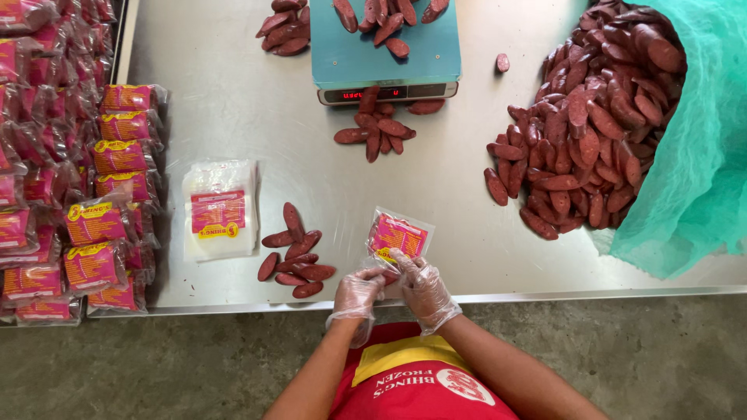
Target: The person places sliced sausage pieces into clear plastic bags on a stainless steel table. They weigh the sausage on a digital scale, seal the bags, and stack the finished packages.
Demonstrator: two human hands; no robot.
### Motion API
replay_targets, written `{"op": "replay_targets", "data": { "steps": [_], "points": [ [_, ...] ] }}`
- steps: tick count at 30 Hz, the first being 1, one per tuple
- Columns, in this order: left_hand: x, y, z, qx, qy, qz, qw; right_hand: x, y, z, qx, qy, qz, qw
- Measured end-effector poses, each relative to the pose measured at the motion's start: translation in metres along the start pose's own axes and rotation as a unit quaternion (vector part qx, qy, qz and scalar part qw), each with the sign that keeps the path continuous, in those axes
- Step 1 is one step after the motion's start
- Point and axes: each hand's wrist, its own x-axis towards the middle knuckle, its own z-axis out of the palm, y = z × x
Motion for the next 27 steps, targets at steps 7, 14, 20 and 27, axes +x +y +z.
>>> {"op": "replay_targets", "data": {
  "steps": [7, 14, 20, 27],
  "points": [
    [0.02, -0.003, 0.05, 0.174, 0.103, -0.022, 0.979, -0.006, 0.011, -0.003, 0.053, -0.029, -0.049, 0.997],
    [-0.002, 0.053, 0.032, 0.209, -0.08, -0.041, 0.974, -0.001, 0.006, -0.01, 0.094, -0.014, -0.046, 0.994],
    [-0.043, 0.118, -0.067, 0.592, 0.059, 0.122, 0.794, 0.01, -0.006, -0.024, 0.053, 0.056, -0.046, 0.996],
    [-0.041, 0.122, -0.11, 0.667, 0.108, 0.107, 0.729, 0.062, 0.034, -0.017, -0.1, 0.004, -0.064, 0.993]
  ]
}}
